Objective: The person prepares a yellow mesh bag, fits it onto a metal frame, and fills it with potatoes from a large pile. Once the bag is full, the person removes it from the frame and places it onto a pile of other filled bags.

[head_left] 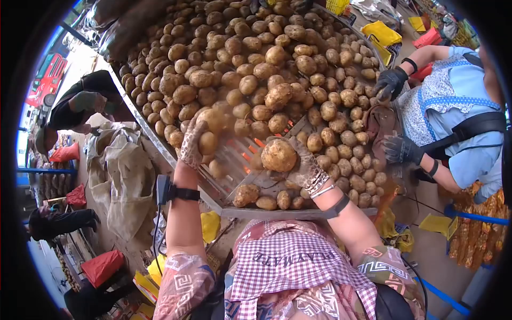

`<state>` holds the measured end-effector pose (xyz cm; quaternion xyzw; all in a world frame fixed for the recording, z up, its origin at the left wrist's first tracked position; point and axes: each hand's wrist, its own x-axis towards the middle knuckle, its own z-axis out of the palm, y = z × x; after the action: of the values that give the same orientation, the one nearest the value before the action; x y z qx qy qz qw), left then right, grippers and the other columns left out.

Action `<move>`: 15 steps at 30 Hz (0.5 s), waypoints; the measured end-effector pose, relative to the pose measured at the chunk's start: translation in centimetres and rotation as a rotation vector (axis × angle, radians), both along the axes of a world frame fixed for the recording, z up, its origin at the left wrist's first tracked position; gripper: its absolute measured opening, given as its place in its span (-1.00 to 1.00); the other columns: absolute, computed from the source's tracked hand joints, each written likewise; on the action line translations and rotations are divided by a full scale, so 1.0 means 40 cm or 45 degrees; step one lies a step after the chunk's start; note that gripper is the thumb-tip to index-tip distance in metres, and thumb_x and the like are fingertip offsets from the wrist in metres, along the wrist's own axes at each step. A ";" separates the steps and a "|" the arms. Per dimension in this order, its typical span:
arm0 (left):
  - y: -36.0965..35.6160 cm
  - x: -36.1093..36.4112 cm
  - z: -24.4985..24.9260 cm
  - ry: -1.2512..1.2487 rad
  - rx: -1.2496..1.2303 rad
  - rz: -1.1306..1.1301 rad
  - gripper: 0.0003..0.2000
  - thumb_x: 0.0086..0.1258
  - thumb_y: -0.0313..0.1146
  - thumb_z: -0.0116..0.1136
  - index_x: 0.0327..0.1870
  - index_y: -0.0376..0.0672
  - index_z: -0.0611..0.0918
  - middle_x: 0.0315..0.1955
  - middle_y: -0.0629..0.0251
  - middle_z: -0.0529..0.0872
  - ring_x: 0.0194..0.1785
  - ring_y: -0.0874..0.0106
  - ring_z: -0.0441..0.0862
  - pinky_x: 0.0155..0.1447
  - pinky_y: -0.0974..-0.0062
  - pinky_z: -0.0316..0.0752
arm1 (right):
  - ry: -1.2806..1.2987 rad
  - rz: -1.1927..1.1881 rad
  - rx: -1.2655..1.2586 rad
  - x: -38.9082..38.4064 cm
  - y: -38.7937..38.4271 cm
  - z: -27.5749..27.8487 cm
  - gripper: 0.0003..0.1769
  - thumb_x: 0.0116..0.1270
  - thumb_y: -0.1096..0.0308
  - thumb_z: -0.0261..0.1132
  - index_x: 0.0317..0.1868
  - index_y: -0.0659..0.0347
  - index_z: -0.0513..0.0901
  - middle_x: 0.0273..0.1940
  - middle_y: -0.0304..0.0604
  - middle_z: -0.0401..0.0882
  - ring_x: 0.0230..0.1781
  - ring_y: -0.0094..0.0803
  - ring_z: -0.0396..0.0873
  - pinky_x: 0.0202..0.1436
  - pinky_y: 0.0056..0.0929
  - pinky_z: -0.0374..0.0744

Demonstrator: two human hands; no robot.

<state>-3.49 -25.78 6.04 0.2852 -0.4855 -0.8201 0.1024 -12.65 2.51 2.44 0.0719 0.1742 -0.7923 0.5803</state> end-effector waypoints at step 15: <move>0.199 0.712 -0.107 0.212 0.827 0.574 -0.44 0.45 0.02 0.04 0.28 -0.23 0.41 -0.09 0.04 0.68 -0.19 0.22 0.73 -0.29 0.34 0.66 | 0.590 1.125 0.454 0.394 -0.335 0.077 -0.49 0.46 -0.02 0.13 0.27 0.08 0.45 0.11 -0.16 0.55 0.08 -0.33 0.56 0.09 -0.20 0.61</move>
<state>24.97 -17.81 1.75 0.3348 -0.1164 -0.9081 0.2232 3.09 -10.90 5.53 -0.0879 0.4436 -0.4254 0.7839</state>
